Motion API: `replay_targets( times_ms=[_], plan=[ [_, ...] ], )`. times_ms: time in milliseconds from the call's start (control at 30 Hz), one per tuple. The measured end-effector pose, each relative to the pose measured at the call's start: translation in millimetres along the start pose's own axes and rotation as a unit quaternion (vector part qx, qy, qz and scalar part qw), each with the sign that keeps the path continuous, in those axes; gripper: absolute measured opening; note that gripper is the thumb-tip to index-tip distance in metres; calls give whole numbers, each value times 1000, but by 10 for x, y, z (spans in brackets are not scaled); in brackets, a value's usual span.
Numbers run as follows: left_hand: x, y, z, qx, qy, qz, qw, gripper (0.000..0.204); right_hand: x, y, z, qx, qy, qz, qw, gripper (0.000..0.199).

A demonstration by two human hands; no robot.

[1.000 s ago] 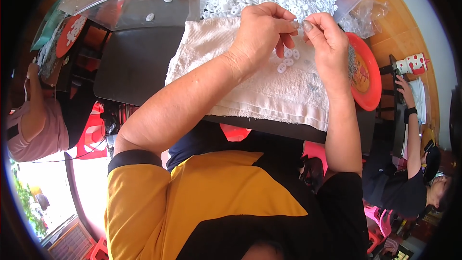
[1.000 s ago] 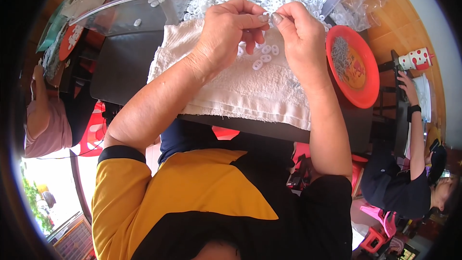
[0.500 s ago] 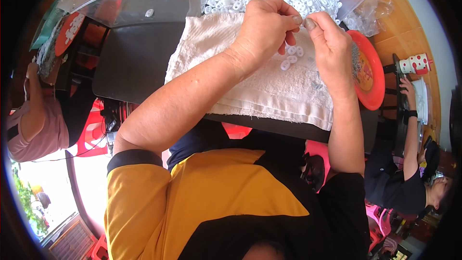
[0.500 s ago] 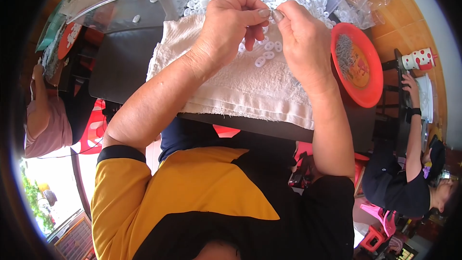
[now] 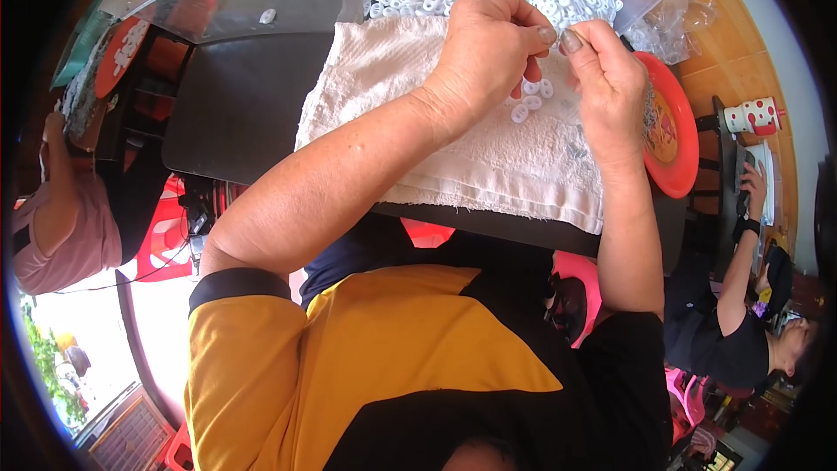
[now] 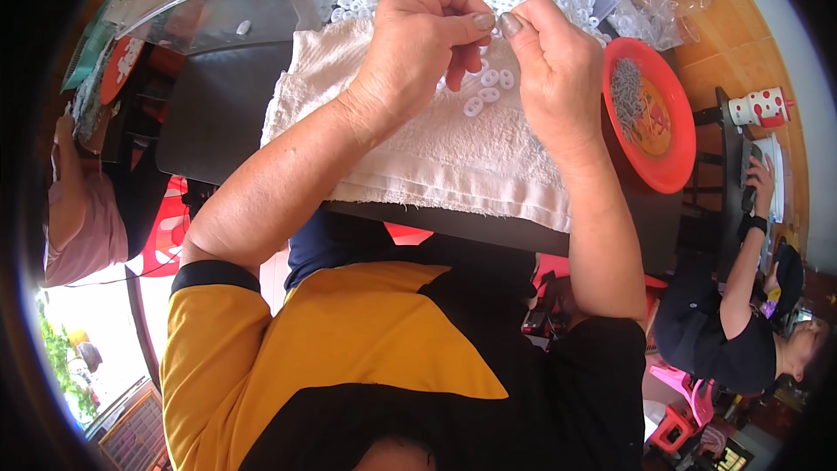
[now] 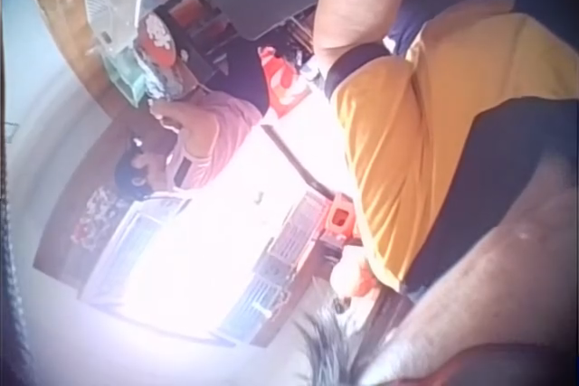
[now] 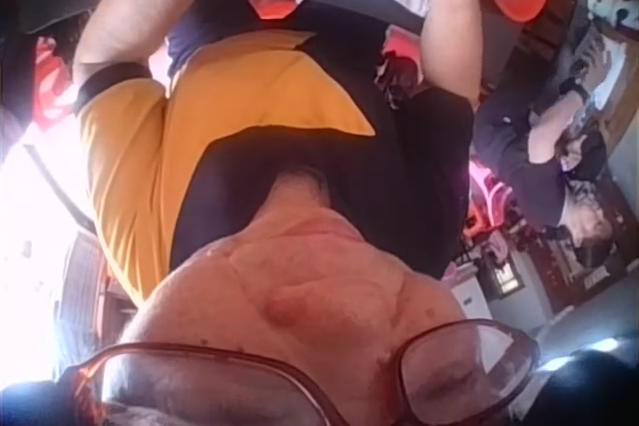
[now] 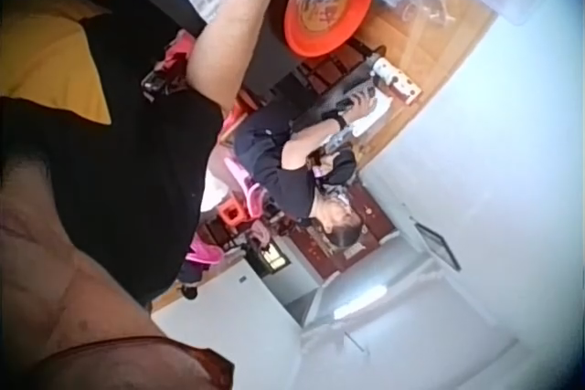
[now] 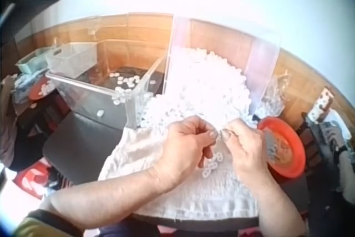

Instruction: Inspecting small white plastic components by hand on a workstation towel.

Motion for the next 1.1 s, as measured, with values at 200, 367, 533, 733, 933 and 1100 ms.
replay_targets(
  times_ms=[200, 367, 533, 733, 933, 1100],
  plan=[
    [-19, -40, -88, 44, -46, -10, 998, 4, 155, -115, -27, 36, -19, 150, 988, 16],
    [-93, -64, -60, 60, -53, -47, 996, 4, 203, -84, 53, 18, -16, 204, 979, 18],
    [-80, -18, -17, 34, -49, -58, 997, 5, 13, -127, 42, 25, -25, 111, 993, 18],
    [-62, -6, -39, 26, -44, -36, 998, 6, 8, -16, 39, -7, -7, 14, 1000, 16],
    [0, 5, -21, 24, -29, -23, 999, 5, 18, -26, 16, -24, -22, 20, 999, 11],
    [-52, -94, -69, 53, -63, 16, 996, 3, 118, -19, 44, -21, -37, 101, 994, 10]
  ],
)
Point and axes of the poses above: each hand's wrist, its own z-axis towards the middle knuckle, its own x-axis out of the palm, y = z × x, the point moved 9 cm from there along z, towards the middle knuckle, and after that the axes turned 14 degrees about y, right-handed, at the moved point
